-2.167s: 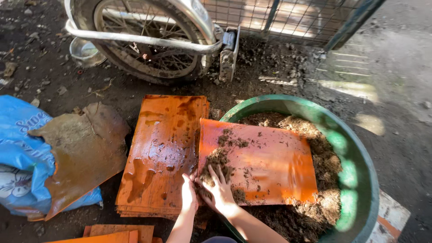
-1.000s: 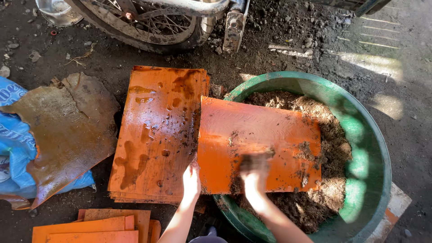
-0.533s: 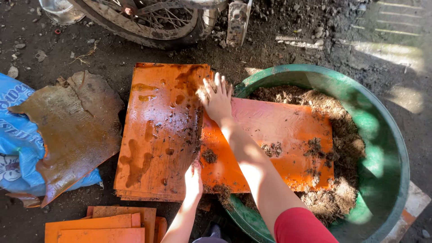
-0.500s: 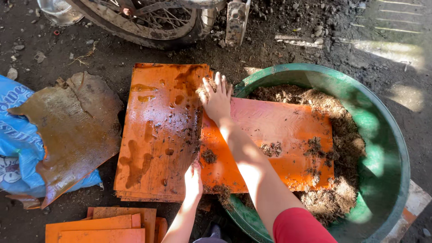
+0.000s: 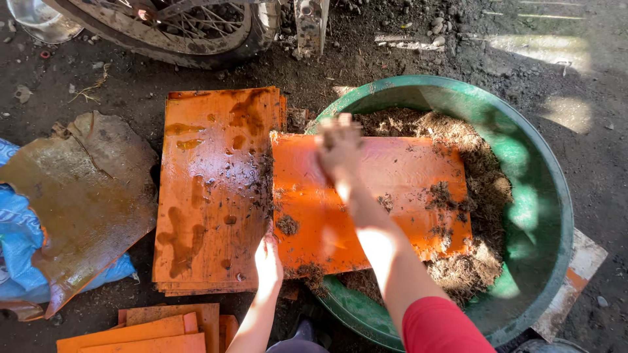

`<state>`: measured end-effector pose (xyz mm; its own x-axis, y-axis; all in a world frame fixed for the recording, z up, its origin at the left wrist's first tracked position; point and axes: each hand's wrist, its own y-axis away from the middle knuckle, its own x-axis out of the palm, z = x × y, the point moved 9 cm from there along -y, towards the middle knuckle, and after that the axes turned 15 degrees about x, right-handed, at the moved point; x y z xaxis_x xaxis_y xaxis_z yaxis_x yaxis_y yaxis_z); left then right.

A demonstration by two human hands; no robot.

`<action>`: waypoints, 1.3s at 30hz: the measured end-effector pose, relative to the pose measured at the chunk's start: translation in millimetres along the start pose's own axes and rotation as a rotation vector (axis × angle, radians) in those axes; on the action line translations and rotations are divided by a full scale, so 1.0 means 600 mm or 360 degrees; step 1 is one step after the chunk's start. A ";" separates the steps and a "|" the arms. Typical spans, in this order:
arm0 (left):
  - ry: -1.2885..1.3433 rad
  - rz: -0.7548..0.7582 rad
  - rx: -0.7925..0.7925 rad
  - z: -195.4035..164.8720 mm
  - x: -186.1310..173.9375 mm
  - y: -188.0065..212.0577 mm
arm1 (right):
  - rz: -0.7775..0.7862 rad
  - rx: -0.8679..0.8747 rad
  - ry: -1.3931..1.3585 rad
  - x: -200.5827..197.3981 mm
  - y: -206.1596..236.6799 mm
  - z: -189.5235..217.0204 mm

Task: The person scrubs multiple orange rectangular plates with a handful of fibrous material from a green basin. The person repeatedly rubs the surface of each plate, flips it over, and places it on a stack before picking up the next one.

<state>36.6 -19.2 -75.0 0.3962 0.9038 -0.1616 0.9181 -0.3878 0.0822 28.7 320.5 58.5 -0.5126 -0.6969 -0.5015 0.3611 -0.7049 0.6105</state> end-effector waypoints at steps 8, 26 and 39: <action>0.0149 0.0023 0.0167 -0.011 0.009 -0.002 | -0.1190 0.0637 0.0580 -0.305 -0.038 -0.315; 0.0434 -0.0027 -0.0136 -0.004 0.013 -0.012 | 0.0106 -0.1176 0.0181 0.153 0.117 -0.006; 0.1027 -0.0153 -0.0260 -0.041 0.008 -0.020 | -0.0175 -0.1054 0.0552 0.178 0.349 -0.096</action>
<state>27.0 -5.7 -52.7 0.1797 0.8795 0.4407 0.9152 -0.3137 0.2530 94.4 90.9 97.3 -0.3375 -0.5422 -0.7695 0.7709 -0.6283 0.1047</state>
